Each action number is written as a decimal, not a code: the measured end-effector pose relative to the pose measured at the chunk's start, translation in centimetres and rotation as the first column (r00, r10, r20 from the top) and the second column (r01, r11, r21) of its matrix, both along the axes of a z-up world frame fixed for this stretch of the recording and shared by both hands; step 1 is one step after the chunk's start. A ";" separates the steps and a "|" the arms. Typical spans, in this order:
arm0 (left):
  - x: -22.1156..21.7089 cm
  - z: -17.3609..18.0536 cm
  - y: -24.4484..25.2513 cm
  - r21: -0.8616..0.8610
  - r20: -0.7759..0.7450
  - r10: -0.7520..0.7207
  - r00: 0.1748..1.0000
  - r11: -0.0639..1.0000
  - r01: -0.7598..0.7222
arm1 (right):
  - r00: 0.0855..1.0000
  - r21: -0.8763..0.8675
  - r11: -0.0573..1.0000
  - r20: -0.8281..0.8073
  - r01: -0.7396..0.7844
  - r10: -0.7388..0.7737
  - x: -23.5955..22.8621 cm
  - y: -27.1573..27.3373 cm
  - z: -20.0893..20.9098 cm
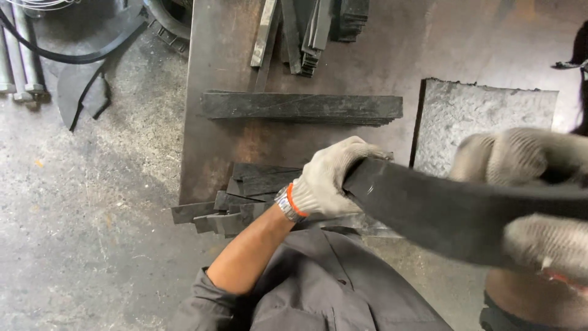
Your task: The person uses shears to cut strips from a large sheet of black rubber material on a metal workbench. After cutting several strips, the person stacks them neatly on the table.
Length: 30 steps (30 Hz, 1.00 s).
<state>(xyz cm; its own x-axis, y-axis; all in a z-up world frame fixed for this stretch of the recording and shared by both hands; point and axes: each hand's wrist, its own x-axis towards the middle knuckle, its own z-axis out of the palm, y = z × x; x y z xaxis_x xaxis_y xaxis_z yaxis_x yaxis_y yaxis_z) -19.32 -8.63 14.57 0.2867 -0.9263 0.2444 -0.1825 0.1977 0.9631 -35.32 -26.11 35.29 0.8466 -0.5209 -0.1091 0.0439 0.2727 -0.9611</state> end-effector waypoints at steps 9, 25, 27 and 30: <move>5.9 -7.1 6.3 0.520 0.161 0.017 0.987 0.848 -0.099 | 0.991 0.188 0.975 -0.086 0.120 -0.105 -6.5 -7.3 -12.3; 13.6 -17.6 8.7 0.734 0.657 -0.318 0.683 0.478 -0.483 | 0.492 -0.177 0.983 -0.853 0.042 -0.175 -6.1 -8.6 -45.0; 13.5 -18.4 9.0 0.750 0.643 -0.309 0.701 0.439 -0.495 | 0.388 -0.300 0.947 -0.891 -0.116 -0.234 -5.6 -8.4 -45.9; 13.0 -19.4 9.5 0.711 0.681 -0.257 0.686 0.458 -0.534 | 0.170 -0.446 0.826 -0.895 -0.343 -0.413 -3.5 -6.3 -43.4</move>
